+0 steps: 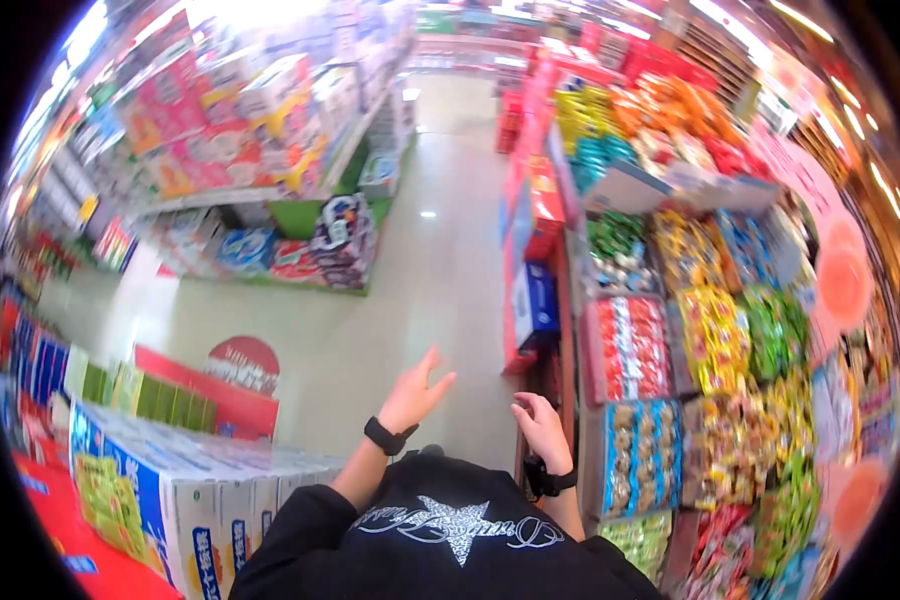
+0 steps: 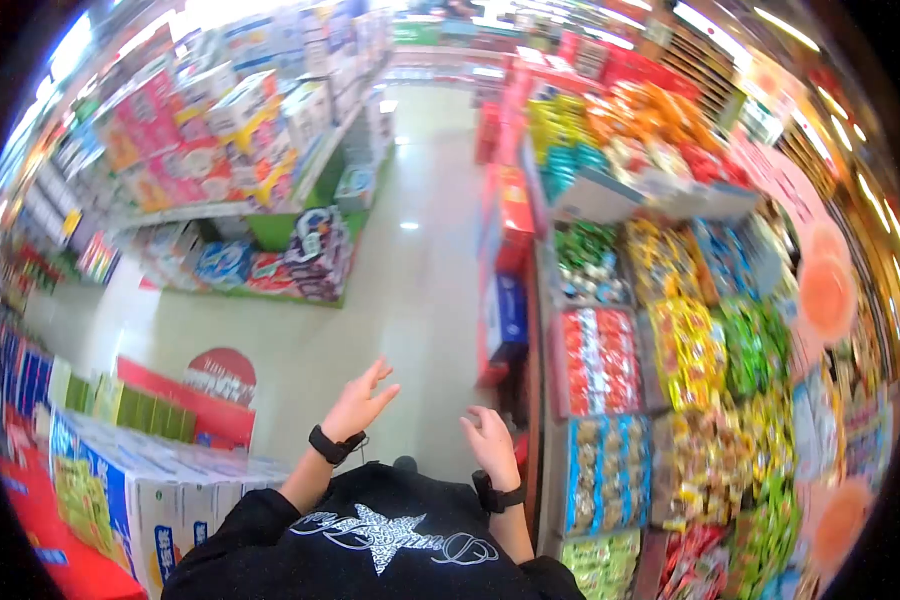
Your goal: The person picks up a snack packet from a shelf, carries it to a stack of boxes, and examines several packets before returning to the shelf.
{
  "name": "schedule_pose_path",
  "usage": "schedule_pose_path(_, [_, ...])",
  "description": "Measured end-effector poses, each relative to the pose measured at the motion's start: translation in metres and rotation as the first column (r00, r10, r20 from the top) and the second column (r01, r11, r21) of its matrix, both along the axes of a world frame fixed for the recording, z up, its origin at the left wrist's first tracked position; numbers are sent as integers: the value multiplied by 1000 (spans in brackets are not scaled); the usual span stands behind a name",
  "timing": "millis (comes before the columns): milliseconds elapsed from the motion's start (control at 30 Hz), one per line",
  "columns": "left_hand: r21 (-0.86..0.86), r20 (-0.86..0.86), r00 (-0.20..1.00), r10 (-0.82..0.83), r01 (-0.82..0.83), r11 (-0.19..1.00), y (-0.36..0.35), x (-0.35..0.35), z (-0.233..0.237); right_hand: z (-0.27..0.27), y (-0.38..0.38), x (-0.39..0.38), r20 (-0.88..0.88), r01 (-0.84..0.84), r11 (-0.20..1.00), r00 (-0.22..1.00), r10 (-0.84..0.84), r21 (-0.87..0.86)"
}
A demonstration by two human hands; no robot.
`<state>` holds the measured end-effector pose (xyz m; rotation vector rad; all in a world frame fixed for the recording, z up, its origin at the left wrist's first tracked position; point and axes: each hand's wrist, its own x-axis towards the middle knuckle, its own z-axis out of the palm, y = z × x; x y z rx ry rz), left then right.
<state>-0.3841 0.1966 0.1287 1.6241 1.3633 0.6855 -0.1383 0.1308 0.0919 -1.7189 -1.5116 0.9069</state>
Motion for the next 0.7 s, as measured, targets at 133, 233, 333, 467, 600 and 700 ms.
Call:
schedule_pose_path(133, [105,5,974,225,-224,969,-3,-47,-7,6,57,-37,-6,-248,969,969,248,-21])
schedule_pose_path(233, [54,64,913,402,-406,912,-9,-71,-12,4,92,-62,-28,-395,918,918,394,-39])
schedule_pose_path(333, [2,70,833,548,-550,835,-14,-86,-11,3,123,-85,-11,-515,853,857,516,-80])
schedule_pose_path(467, [-3,101,718,689,-692,722,-8,-94,-10,15,175,-114,-6,-661,748,750,662,-57])
schedule_pose_path(600, [23,85,612,786,-790,613,10,-100,4,27,233,-139,-63,-715,699,699,713,-13])
schedule_pose_path(700, [58,61,565,823,-825,562,17,-101,4,48,265,-157,-142,-741,670,668,731,-40])
